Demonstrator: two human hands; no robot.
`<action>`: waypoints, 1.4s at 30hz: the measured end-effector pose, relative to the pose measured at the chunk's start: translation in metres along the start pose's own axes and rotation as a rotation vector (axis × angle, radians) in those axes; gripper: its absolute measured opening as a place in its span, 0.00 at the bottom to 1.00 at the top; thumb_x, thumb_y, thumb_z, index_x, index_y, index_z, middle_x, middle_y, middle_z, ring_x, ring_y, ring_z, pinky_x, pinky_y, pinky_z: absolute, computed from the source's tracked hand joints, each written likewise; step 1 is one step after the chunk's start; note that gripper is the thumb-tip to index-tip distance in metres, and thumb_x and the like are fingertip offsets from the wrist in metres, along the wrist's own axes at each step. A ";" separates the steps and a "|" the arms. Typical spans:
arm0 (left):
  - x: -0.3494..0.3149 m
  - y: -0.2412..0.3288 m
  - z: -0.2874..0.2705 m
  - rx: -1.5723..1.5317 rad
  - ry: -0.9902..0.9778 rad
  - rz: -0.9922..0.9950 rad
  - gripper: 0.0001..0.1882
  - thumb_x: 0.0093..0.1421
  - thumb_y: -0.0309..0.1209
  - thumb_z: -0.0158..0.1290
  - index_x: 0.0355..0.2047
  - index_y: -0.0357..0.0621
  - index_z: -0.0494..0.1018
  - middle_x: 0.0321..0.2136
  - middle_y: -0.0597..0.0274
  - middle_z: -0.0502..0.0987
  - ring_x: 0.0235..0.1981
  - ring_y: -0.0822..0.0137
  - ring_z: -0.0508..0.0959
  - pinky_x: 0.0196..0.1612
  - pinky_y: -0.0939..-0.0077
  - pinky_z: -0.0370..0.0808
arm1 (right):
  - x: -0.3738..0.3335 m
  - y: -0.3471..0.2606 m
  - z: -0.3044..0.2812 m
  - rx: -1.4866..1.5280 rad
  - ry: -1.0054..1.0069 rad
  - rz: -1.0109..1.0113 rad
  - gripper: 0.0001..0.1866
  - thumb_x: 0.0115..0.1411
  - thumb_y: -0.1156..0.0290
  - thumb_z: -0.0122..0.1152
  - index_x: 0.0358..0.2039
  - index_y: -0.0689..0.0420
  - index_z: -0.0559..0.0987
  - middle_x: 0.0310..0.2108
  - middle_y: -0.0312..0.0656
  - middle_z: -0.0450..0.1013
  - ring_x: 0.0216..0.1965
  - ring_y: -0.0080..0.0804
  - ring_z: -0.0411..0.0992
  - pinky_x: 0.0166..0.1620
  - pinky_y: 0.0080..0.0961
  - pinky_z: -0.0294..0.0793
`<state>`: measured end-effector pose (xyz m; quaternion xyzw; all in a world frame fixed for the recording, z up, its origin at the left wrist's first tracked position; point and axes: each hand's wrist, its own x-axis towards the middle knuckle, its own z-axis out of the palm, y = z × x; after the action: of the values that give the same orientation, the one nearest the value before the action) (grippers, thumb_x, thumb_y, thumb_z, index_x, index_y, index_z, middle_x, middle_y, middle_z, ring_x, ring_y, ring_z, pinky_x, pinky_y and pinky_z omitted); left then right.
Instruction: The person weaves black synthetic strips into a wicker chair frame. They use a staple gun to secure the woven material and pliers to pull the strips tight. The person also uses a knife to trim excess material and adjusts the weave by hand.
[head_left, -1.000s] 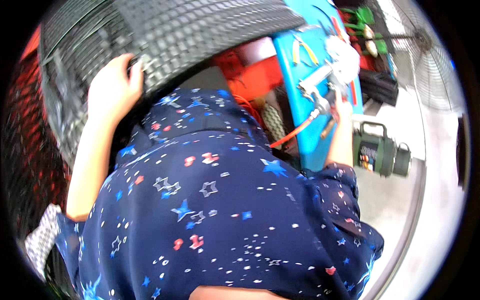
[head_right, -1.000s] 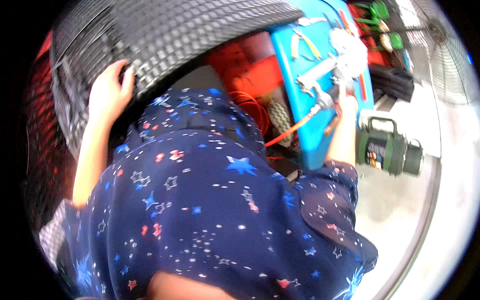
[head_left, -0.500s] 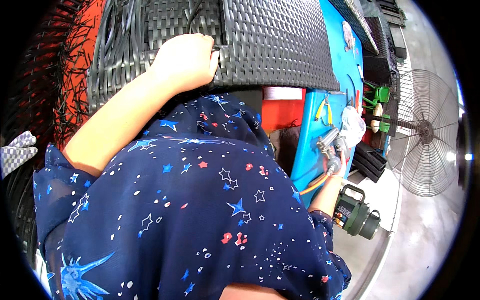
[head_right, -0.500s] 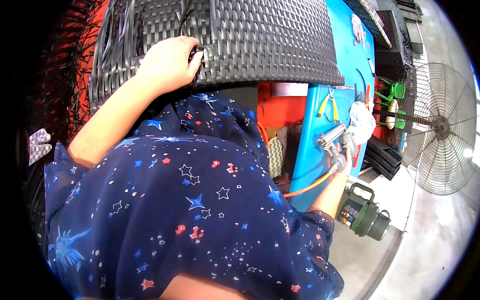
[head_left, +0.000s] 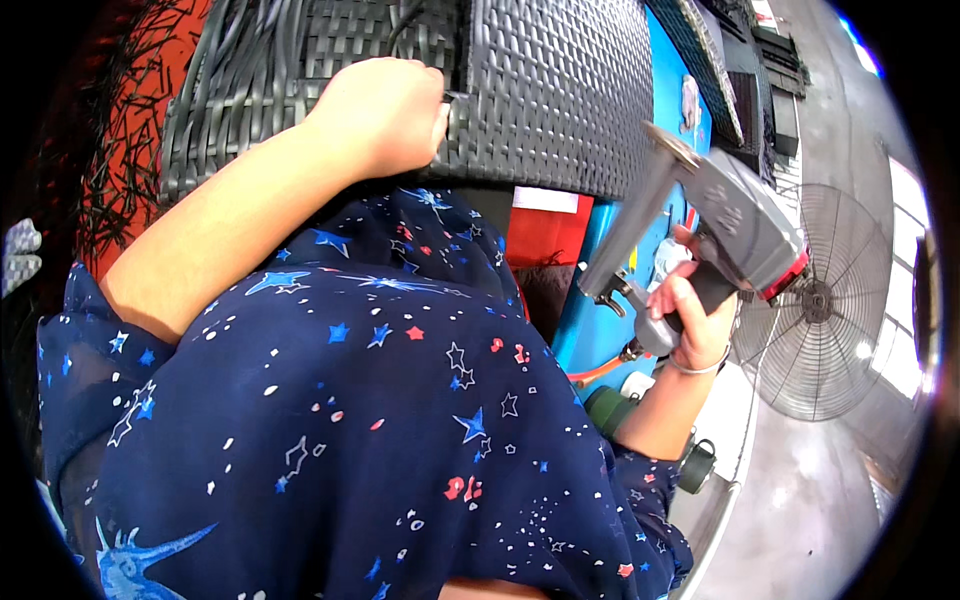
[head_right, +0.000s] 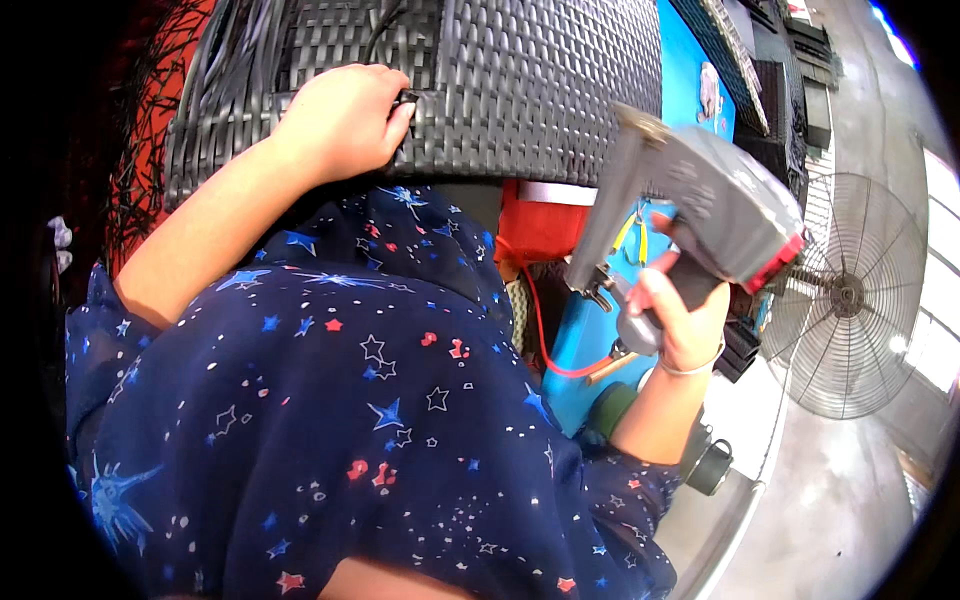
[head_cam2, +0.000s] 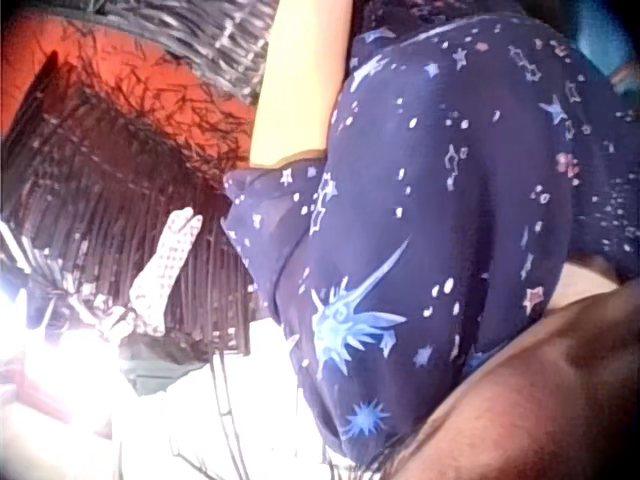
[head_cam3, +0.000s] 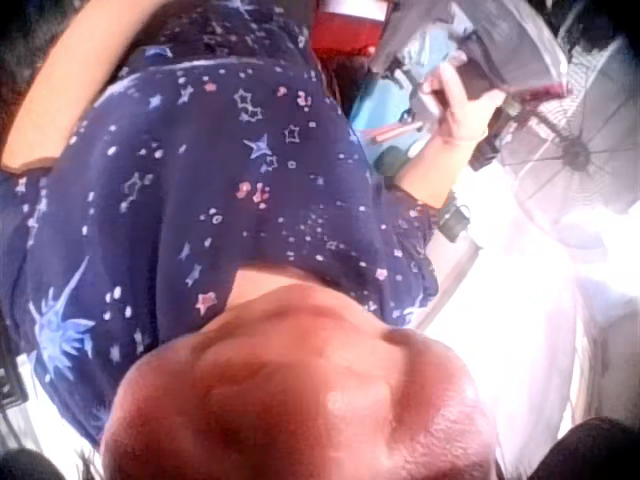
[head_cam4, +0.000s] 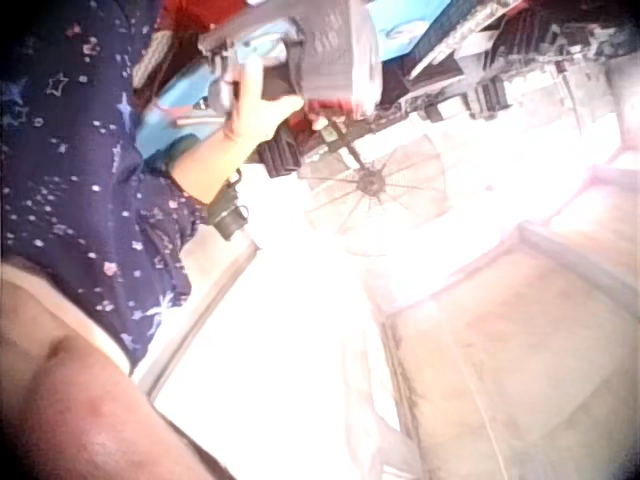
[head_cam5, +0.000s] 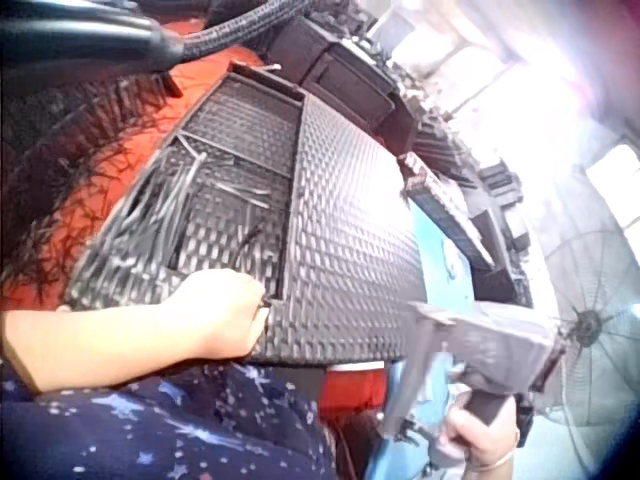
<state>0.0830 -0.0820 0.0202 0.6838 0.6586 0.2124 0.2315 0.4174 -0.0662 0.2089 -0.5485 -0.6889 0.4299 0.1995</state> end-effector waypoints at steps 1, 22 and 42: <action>0.000 0.000 0.000 -0.009 -0.033 -0.019 0.16 0.63 0.36 0.52 0.40 0.34 0.78 0.35 0.46 0.81 0.42 0.46 0.81 0.48 0.53 0.77 | 0.009 -0.014 0.013 -0.089 -0.080 -0.006 0.31 0.58 0.77 0.63 0.61 0.73 0.67 0.21 0.40 0.71 0.19 0.28 0.71 0.28 0.24 0.73; -0.012 0.006 -0.001 -0.011 -0.012 0.012 0.16 0.61 0.33 0.52 0.41 0.32 0.77 0.36 0.47 0.81 0.43 0.48 0.81 0.48 0.58 0.78 | 0.101 -0.041 0.056 -0.646 -0.661 -0.405 0.31 0.49 0.74 0.79 0.54 0.64 0.76 0.47 0.42 0.78 0.48 0.31 0.75 0.55 0.32 0.73; -0.018 0.001 0.007 -0.077 0.205 0.121 0.09 0.57 0.31 0.53 0.28 0.37 0.77 0.27 0.48 0.80 0.34 0.48 0.81 0.42 0.57 0.79 | 0.153 -0.058 0.043 -0.654 -0.797 -0.151 0.32 0.48 0.71 0.81 0.54 0.61 0.76 0.44 0.37 0.76 0.45 0.26 0.71 0.52 0.28 0.73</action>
<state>0.0876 -0.1001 0.0156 0.6875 0.6278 0.3199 0.1758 0.3023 0.0579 0.2019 -0.3248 -0.8472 0.3521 -0.2297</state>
